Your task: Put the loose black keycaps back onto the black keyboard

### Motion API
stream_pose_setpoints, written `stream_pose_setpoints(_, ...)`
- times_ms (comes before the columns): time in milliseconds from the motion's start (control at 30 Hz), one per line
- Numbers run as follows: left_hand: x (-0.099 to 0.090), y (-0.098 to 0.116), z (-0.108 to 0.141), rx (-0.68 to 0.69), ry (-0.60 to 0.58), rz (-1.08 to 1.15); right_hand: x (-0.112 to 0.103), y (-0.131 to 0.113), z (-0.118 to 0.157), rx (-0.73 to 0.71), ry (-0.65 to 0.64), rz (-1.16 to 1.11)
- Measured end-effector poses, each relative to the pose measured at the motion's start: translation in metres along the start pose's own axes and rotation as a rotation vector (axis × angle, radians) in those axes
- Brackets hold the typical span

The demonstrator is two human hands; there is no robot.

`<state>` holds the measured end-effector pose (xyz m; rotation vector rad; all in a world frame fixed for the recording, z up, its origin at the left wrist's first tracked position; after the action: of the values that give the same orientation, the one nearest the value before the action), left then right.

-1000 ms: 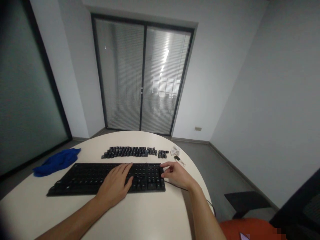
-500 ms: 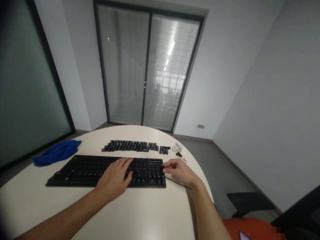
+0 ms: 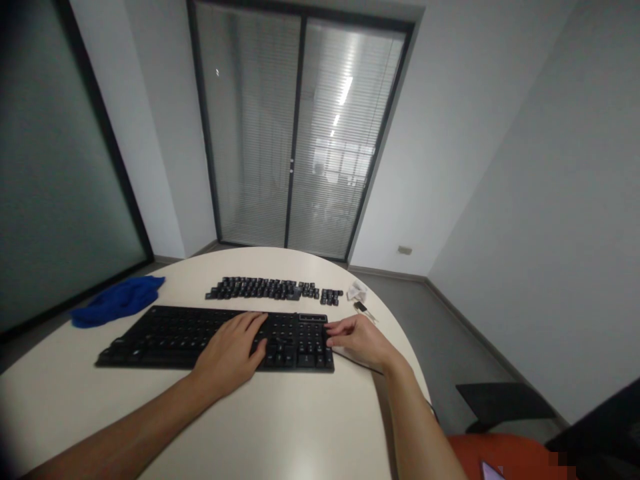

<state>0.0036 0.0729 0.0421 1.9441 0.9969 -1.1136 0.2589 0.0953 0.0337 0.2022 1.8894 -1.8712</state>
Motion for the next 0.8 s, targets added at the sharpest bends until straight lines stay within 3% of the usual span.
stream_pose_setpoints(800,0.000,-0.001,0.000,0.003,0.016,0.007,0.001,-0.024,0.001,-0.160,-0.030,0.436)
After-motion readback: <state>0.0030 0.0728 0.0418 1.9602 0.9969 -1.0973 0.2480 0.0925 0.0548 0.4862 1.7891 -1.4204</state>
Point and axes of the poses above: each hand's wrist, its own z-axis away from the middle knuckle, its own x-axis out of the palm, y = z × x, the point moved 8 cm from there along -z, towards the middle knuckle
